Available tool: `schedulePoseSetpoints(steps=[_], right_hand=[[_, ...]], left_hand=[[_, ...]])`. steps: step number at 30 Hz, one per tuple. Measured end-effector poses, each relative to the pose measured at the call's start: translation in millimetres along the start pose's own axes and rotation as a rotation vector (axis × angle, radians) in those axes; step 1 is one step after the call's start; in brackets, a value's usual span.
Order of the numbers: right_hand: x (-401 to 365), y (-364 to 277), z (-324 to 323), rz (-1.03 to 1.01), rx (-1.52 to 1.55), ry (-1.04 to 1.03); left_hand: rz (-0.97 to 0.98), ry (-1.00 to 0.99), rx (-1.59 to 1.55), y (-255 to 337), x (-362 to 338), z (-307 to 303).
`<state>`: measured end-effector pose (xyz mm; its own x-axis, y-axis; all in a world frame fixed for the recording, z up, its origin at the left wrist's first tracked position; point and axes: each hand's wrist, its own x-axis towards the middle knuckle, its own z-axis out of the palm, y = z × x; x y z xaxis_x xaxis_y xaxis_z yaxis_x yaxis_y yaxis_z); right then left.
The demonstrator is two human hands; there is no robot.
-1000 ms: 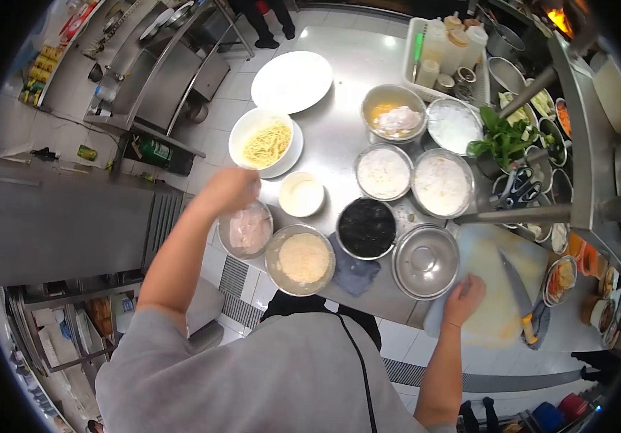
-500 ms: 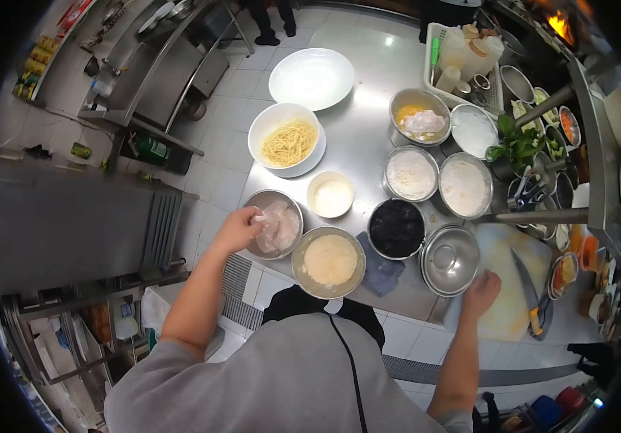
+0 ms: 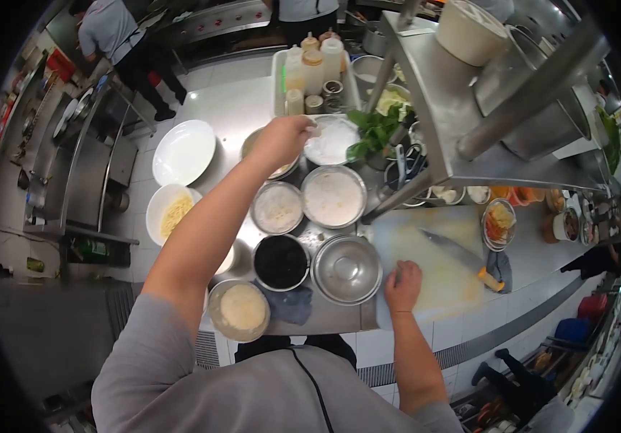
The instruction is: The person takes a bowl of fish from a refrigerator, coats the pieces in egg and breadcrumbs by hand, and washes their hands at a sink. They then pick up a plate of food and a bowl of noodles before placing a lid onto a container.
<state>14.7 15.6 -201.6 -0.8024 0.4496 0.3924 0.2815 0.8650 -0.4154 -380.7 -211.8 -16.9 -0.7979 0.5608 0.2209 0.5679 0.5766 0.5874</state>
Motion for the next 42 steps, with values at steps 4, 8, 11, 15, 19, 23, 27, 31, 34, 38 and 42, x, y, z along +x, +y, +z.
schedulePoseSetpoints(steps=[4, 8, 11, 15, 19, 23, 27, 31, 34, 38, 42], right_hand=[[-0.2, -3.0, -3.2, 0.009, 0.016, 0.003], [3.5, -2.9, -5.8, 0.013, 0.057, -0.006], [3.9, -2.8, -6.6, 0.011, 0.067, -0.006], [6.6, -2.8, -9.1, 0.003, 0.073, -0.014], [6.8, -4.7, -9.1, 0.012, 0.092, -0.031], [5.6, -2.8, -7.3, 0.016, 0.102, -0.021], [3.1, -0.8, -5.8, 0.032, 0.106, -0.035], [0.4, 1.6, -4.1, 0.041, 0.107, -0.045], [-1.9, 5.9, 0.1, 0.020, 0.040, -0.041], [-7.1, 14.0, 8.3, -0.029, -0.020, -0.058], [-4.7, 8.4, 6.4, -0.001, 0.026, -0.086]], left_hand=[[0.065, -0.506, 0.480, -2.4, 63.7, 78.1], [0.096, -0.567, 0.552, -8.5, 90.9, 118.1], [0.212, -0.769, 0.619, -8.2, 90.9, 128.7], [0.181, -0.721, 0.626, -23.0, 95.1, 142.6], [0.162, -0.733, 0.553, -16.3, 86.4, 134.2], [0.247, -0.792, 0.616, -19.0, 93.1, 132.0], [0.261, -0.593, 0.503, -22.0, 100.9, 96.6], [0.191, -0.381, 0.393, -18.3, 72.3, 1.1], [0.154, -0.386, 0.461, -41.3, 31.3, -44.6], [-0.050, -0.252, 0.320, -57.2, -57.6, -106.5], [-0.273, -0.275, 0.410, -88.3, -185.4, -170.3]])
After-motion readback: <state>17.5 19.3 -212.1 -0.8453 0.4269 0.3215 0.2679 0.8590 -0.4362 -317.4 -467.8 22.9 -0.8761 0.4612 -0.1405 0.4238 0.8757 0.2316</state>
